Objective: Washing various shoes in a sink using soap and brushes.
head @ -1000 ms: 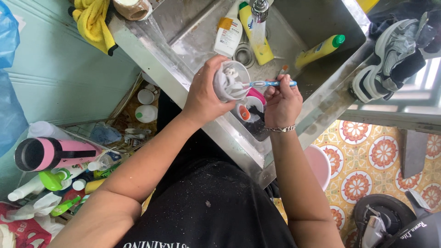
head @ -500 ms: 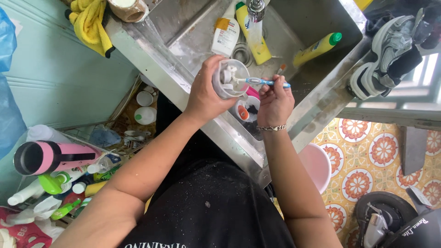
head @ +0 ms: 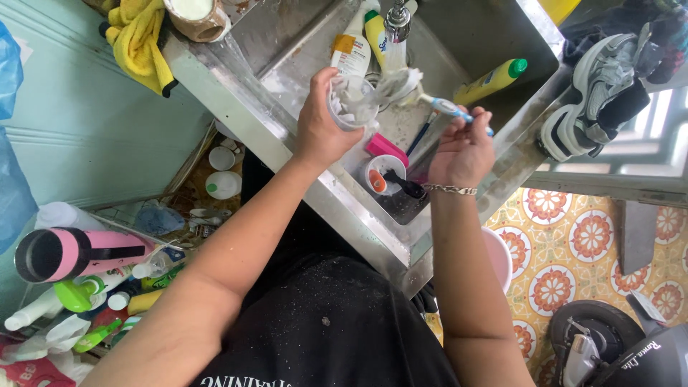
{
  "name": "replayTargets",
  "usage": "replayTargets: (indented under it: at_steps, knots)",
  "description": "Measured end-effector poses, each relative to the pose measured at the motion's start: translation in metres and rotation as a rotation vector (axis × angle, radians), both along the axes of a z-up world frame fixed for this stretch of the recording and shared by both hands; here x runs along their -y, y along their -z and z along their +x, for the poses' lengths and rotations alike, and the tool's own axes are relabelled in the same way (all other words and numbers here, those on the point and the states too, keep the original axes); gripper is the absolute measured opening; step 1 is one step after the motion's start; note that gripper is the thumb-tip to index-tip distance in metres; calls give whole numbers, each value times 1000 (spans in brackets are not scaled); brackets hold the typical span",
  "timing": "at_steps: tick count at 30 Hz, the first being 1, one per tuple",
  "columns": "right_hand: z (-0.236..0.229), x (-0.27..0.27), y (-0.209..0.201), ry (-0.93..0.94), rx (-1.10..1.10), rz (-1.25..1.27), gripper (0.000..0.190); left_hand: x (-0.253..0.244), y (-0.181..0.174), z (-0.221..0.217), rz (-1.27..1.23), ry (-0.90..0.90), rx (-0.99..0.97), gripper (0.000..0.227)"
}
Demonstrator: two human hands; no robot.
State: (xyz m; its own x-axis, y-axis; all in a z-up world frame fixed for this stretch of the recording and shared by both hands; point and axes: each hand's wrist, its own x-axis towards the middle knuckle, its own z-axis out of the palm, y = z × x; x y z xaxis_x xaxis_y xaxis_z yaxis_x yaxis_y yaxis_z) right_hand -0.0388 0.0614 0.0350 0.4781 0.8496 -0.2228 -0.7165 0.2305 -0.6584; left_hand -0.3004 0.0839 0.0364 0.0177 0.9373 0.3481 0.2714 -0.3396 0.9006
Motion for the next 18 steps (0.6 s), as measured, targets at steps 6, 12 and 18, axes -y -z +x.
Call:
replayTargets:
  at_steps: [6,12,18]
  knots:
    - [4,-26,5,129,251,-88,17,-22,12,15,-21,-44,-96,94]
    - [-28,-23,-27,-126,1193,60,12,-41,14,21,-11,-19,-119,93]
    - [-54,-9,-60,-77,1451,150,6,-58,30,30,-18,-12,-130,91]
